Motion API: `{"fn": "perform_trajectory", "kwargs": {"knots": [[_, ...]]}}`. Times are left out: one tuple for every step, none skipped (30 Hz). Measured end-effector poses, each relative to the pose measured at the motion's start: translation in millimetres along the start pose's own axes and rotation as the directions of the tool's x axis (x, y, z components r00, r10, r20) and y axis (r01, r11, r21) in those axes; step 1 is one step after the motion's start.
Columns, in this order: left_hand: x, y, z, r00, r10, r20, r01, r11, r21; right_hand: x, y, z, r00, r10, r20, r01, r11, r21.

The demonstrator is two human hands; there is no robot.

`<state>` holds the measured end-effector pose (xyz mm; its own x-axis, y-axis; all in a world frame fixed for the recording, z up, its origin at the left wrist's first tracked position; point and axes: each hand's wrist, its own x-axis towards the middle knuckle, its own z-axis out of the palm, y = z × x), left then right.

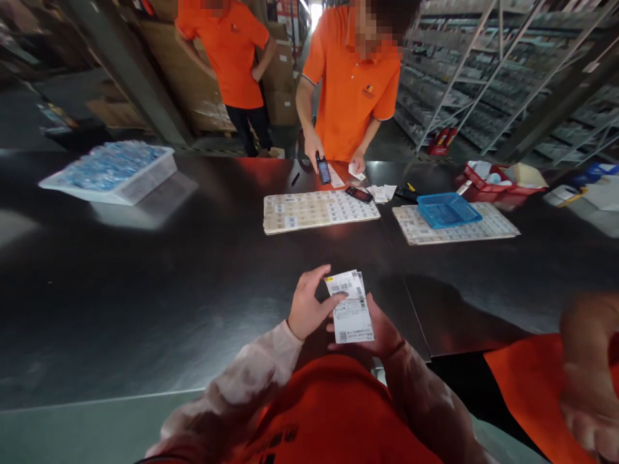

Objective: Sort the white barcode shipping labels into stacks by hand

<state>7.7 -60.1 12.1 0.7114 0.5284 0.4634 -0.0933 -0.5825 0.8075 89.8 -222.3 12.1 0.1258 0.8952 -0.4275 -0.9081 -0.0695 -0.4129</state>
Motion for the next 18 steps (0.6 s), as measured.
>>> {"fn": "perform_trajectory", "kwargs": {"knots": [[-1,2,-0.5,0.995,0.097,0.01,-0.098,0.993,0.07,0,0,-1,0.999,-0.032,0.027,0.033,0.999,-0.013],[-3,5,-0.6,0.982,0.185,0.047,-0.19,0.974,0.12,0,-1,-2,0.998,-0.059,0.038,0.06,0.998,-0.034],[-5,6,-0.1,0.963,0.251,0.101,-0.264,0.954,0.139,0,-1,-2,0.996,-0.084,0.03,0.086,0.994,-0.061],[-6,7,0.9,0.944,0.289,0.159,-0.311,0.941,0.134,1,-1,-1,0.994,-0.106,0.01,0.106,0.99,-0.089],[-8,8,2.4,0.932,0.299,0.203,-0.328,0.936,0.128,1,0,0,0.992,-0.122,-0.016,0.119,0.985,-0.123],[-9,7,4.2,0.93,0.29,0.225,-0.323,0.937,0.129,2,1,1,0.99,-0.133,-0.04,0.125,0.979,-0.161],[-9,6,6.1,0.934,0.273,0.229,-0.308,0.942,0.134,2,3,1,0.988,-0.14,-0.064,0.125,0.972,-0.198],[-10,5,7.9,0.938,0.261,0.229,-0.297,0.944,0.141,2,5,1,0.986,-0.145,-0.083,0.123,0.966,-0.228],[-10,4,9.5,0.937,0.256,0.239,-0.296,0.943,0.15,3,8,1,0.983,-0.158,-0.097,0.128,0.958,-0.258],[-11,4,10.7,0.932,0.254,0.258,-0.301,0.94,0.162,3,10,0,0.978,-0.176,-0.11,0.136,0.945,-0.298],[-11,3,11.5,0.926,0.249,0.282,-0.305,0.937,0.172,4,12,-1,0.969,-0.21,-0.128,0.155,0.926,-0.345],[-12,3,11.8,0.924,0.23,0.305,-0.293,0.939,0.179,5,14,-2,0.958,-0.245,-0.151,0.168,0.902,-0.397],[-12,3,11.6,0.927,0.184,0.326,-0.251,0.952,0.175,6,16,-3,0.946,-0.272,-0.175,0.166,0.872,-0.46],[-12,3,10.8,0.93,0.116,0.349,-0.179,0.972,0.153,7,17,-5,0.934,-0.3,-0.193,0.157,0.832,-0.532],[-12,4,9.4,0.922,0.037,0.385,-0.088,0.989,0.116,8,18,-7,0.926,-0.321,-0.2,0.142,0.785,-0.603],[-11,4,7.2,0.897,-0.037,0.441,0.001,0.997,0.082,9,18,-10,0.926,-0.323,-0.194,0.118,0.737,-0.665],[-8,3,4.3,0.851,-0.093,0.516,0.066,0.995,0.069,9,17,-12,0.934,-0.309,-0.178,0.093,0.693,-0.715],[-4,2,0.5,0.793,-0.131,0.594,0.1,0.991,0.084,9,16,-15,0.947,-0.278,-0.16,0.066,0.656,-0.752]]}}
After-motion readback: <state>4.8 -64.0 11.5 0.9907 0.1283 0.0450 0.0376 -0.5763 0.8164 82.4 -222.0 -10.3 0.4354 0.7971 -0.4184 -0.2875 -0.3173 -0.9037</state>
